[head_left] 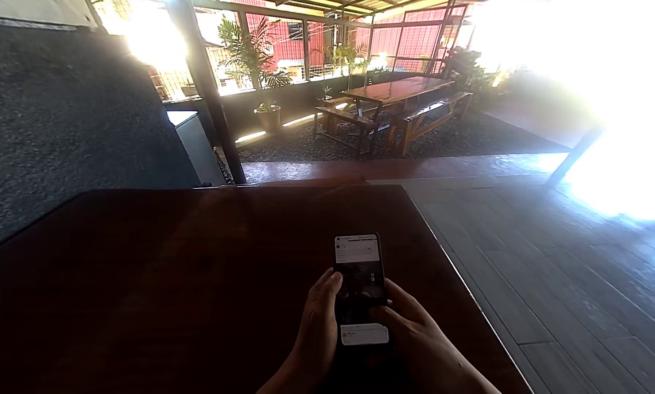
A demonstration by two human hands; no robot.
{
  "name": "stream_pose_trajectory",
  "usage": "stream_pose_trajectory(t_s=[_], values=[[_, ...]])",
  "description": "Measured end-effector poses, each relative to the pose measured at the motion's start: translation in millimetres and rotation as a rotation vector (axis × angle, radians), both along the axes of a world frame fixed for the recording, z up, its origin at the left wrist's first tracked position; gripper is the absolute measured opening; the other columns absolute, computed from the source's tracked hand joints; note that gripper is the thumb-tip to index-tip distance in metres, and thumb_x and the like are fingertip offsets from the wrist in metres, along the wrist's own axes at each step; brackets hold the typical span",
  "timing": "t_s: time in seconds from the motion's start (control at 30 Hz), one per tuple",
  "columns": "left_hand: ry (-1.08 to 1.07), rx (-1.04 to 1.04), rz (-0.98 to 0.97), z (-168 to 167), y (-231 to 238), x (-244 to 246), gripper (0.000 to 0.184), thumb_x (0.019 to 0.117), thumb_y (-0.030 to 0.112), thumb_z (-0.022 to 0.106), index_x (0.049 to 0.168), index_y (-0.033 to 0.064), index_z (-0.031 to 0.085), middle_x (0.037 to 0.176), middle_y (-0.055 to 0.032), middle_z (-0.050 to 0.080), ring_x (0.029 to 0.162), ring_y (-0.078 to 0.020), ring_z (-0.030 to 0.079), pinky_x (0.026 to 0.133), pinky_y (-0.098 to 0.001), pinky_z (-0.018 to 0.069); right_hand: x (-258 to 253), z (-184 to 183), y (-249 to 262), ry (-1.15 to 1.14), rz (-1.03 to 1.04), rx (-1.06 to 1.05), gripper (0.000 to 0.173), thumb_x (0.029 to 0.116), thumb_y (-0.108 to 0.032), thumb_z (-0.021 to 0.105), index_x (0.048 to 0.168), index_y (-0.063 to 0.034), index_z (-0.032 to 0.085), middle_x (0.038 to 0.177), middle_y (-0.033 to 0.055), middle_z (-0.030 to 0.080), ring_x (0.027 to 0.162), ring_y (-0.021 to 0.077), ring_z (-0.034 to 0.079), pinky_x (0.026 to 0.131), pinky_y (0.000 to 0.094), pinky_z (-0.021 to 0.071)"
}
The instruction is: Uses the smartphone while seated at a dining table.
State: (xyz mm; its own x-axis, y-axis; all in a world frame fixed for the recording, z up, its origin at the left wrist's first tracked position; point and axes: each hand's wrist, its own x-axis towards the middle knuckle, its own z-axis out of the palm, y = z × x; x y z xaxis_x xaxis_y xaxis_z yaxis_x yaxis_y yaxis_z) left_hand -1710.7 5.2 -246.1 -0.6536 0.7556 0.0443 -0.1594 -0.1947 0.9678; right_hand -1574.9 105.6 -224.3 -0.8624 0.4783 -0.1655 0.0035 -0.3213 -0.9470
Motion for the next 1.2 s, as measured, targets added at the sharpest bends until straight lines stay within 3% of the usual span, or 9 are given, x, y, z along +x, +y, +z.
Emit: stream_pose_trajectory(t_s=[1.2], values=[[0.001, 0.013, -0.006, 0.1, 0.4, -0.3, 0.048, 0.1066, 0.029, 0.032, 0.134, -0.0024, 0.058, 0.130, -0.0131, 0.063, 0.123, -0.0153, 0.059, 0.107, -0.0321, 0.0480, -0.4, -0.8, 0.9, 0.001, 0.013, 0.001, 0.040, 0.0960, -0.005, 0.051, 0.136, -0.0082, 0.051, 0.116, 0.0153, 0.070, 0.094, 0.0306, 0.074, 0.061, 0.0457, 0.0646]])
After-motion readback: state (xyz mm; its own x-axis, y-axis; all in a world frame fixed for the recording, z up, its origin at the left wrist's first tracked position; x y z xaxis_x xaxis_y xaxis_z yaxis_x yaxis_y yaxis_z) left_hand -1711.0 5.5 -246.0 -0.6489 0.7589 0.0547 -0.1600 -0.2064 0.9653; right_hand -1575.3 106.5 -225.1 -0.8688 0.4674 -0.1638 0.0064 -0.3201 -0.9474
